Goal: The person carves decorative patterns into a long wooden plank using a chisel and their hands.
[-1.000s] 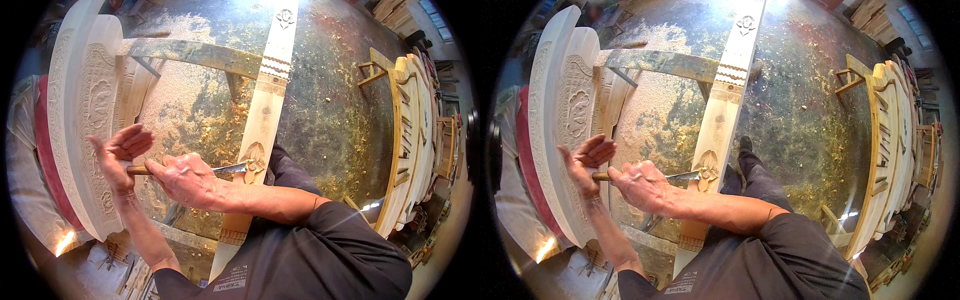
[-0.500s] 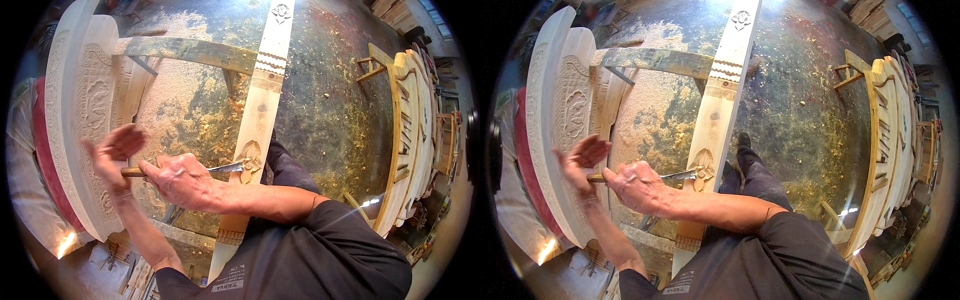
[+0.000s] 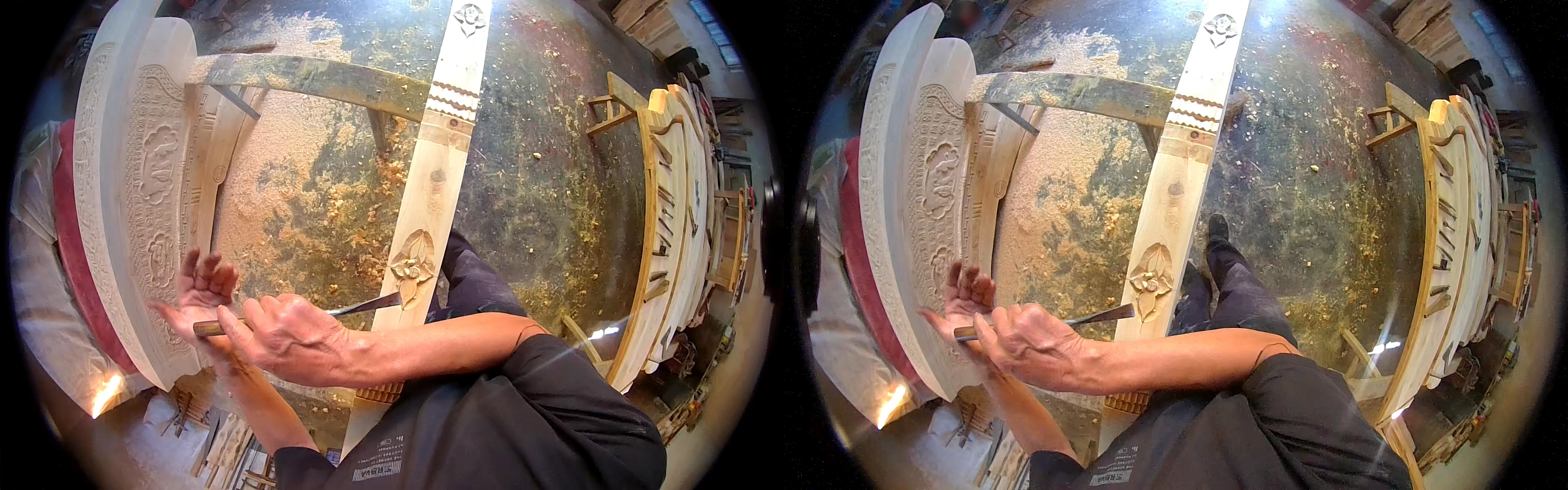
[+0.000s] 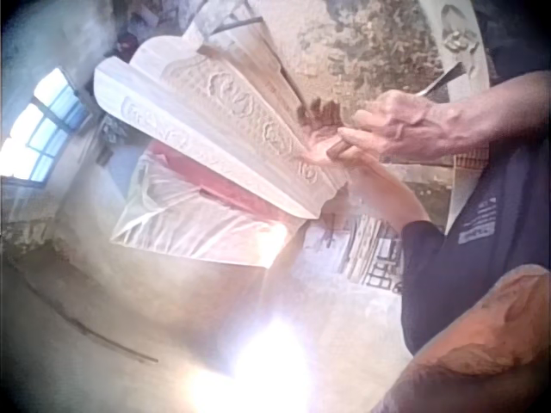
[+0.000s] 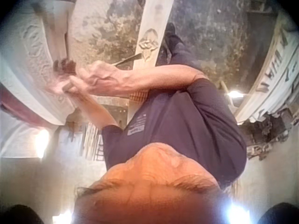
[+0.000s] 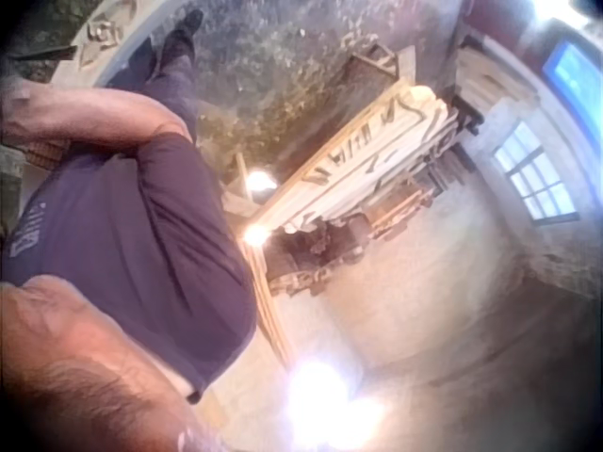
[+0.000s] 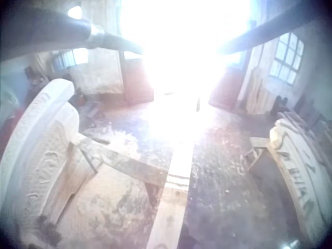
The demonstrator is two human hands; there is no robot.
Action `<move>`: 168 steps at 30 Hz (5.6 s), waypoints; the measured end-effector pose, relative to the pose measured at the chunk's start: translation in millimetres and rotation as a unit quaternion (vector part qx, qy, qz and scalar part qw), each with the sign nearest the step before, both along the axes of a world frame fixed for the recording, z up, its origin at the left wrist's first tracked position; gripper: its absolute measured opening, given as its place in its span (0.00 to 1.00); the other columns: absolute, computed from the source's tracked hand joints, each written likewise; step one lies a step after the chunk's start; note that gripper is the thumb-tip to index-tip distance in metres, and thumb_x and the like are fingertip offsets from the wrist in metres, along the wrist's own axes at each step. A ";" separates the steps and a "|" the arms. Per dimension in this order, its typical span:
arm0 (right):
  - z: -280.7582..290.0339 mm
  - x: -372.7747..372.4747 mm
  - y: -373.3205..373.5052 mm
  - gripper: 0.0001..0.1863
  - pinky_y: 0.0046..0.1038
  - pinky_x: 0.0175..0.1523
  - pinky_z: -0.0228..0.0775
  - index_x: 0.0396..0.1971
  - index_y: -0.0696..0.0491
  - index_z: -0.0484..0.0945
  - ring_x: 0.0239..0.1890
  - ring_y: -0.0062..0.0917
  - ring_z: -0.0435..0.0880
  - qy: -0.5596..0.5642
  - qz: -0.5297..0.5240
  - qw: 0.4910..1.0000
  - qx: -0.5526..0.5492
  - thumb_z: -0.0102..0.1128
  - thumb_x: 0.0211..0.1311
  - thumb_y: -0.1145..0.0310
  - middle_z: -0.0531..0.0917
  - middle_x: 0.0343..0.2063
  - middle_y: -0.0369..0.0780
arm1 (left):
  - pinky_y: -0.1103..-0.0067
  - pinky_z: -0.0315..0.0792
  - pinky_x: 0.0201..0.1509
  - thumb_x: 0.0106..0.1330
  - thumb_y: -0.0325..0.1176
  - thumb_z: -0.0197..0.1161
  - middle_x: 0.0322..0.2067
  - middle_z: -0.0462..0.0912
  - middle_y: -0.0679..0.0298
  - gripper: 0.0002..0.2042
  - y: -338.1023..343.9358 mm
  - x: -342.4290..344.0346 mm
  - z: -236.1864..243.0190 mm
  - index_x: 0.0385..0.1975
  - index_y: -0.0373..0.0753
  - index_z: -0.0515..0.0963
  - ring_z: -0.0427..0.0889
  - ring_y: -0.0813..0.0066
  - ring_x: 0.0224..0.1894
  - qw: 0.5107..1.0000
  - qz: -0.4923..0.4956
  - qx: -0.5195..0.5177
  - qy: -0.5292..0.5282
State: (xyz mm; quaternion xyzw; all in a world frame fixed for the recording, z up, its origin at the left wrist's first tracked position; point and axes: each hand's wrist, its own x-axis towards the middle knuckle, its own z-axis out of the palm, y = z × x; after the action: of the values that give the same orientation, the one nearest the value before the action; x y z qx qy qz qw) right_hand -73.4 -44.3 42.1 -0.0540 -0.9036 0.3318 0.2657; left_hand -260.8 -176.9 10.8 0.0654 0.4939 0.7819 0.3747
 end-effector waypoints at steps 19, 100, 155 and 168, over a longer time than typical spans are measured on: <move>-29.2 -37.3 30.0 0.15 0.41 0.30 0.82 0.49 0.57 0.75 0.30 0.40 0.90 -0.083 -0.092 0.990 -0.068 0.62 0.65 0.72 0.82 0.29 0.44 | 0.56 0.61 0.81 0.57 0.80 0.65 0.71 0.69 0.40 0.60 77.5 186.5 10.7 0.78 0.37 0.55 0.73 0.46 0.72 0.991 -0.130 -0.033 -0.010; 41.4 130.8 154.0 0.22 0.15 0.20 0.54 0.60 0.64 0.78 0.18 0.12 0.71 0.219 -0.180 0.858 -0.428 0.48 0.87 0.60 0.86 0.31 0.42 | 0.67 0.88 0.50 0.58 0.38 0.83 0.36 0.92 0.61 0.15 64.5 226.4 30.6 0.39 0.39 0.88 0.93 0.64 0.38 0.791 -0.286 -0.041 0.540; -6.1 -12.7 150.6 0.19 0.18 0.21 0.59 0.39 0.57 0.87 0.17 0.10 0.72 0.087 -0.111 0.801 -0.582 0.62 0.80 0.54 0.79 0.18 0.31 | 0.79 0.79 0.39 0.68 0.17 0.70 0.32 0.83 0.61 0.04 138.6 197.5 -5.8 0.40 0.29 0.84 0.86 0.78 0.33 0.939 -0.067 -0.184 0.281; 67.8 41.0 166.9 0.25 0.18 0.16 0.46 0.50 0.61 0.84 0.12 0.10 0.62 0.049 -0.113 0.854 -0.506 0.49 0.86 0.51 0.76 0.18 0.33 | 0.69 0.82 0.43 0.62 0.31 0.79 0.42 0.86 0.55 0.18 114.6 191.2 9.5 0.51 0.35 0.87 0.87 0.59 0.42 0.830 -0.115 -0.234 0.494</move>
State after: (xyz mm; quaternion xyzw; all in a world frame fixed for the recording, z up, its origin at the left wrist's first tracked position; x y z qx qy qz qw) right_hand -32.4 122.6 109.9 -0.2661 -0.5842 0.7133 0.2813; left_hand -69.7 -62.3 20.3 0.4095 0.7701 0.4577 0.1726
